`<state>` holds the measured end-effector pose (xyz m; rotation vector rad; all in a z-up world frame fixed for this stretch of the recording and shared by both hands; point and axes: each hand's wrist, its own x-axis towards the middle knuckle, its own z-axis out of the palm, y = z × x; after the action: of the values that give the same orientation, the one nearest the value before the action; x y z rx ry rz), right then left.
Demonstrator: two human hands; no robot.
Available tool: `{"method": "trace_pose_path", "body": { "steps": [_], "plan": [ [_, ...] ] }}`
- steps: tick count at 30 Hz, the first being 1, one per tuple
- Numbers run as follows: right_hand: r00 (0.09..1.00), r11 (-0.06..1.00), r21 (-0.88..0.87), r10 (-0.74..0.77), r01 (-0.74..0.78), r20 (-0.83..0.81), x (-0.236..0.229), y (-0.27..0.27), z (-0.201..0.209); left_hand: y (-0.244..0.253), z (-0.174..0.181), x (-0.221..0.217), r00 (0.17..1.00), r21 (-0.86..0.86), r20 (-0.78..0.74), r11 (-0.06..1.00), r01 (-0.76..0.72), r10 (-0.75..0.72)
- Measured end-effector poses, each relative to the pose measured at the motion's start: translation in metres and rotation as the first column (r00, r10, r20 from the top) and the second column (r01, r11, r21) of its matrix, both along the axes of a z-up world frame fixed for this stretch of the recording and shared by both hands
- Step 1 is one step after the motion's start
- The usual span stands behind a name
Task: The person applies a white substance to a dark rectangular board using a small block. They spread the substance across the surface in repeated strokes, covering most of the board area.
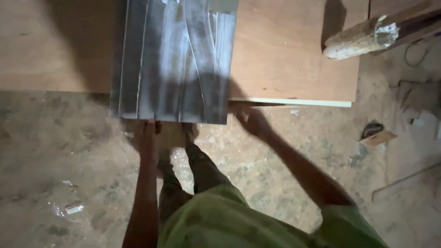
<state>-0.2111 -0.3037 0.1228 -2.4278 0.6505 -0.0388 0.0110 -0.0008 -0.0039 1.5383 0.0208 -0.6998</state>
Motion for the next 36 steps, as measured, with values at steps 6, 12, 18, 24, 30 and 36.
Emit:
{"method": "trace_pose_path", "body": {
  "steps": [6, 12, 18, 24, 30, 36],
  "plan": [
    [0.986, 1.000, 0.004, 0.005, -0.006, 0.166, 0.167, -0.173, 0.008, -0.015, 0.001, 0.008, 0.998, -0.113, 0.025, 0.992, -0.061, 0.064],
    [0.987, 0.968, -0.249, 0.068, -0.030, 0.146, 0.245, -0.204, 0.011, -0.018, -0.004, 0.007, 0.994, -0.064, 0.051, 0.994, -0.092, 0.095],
    [0.984, 0.953, -0.245, 0.174, -0.178, -0.038, 0.184, -0.153, -0.007, 0.001, -0.017, -0.009, 0.991, -0.032, 0.130, 0.999, -0.030, 0.034],
    [0.897, 0.723, -0.544, 0.418, -0.426, -0.146, 0.080, -0.019, -0.017, -0.013, -0.003, 0.001, 0.992, -0.169, -0.097, 0.980, -0.102, 0.086],
    [0.968, 0.977, -0.056, 0.195, -0.206, -0.160, 0.001, 0.091, 0.000, -0.014, 0.004, 0.008, 0.998, -0.068, -0.057, 0.997, -0.034, 0.030],
    [0.896, 0.725, 0.539, -0.417, 0.429, -0.152, 0.065, -0.049, -0.005, -0.007, -0.023, 0.007, 0.999, -0.073, 0.052, 0.997, 0.018, -0.014]
  ]
}}
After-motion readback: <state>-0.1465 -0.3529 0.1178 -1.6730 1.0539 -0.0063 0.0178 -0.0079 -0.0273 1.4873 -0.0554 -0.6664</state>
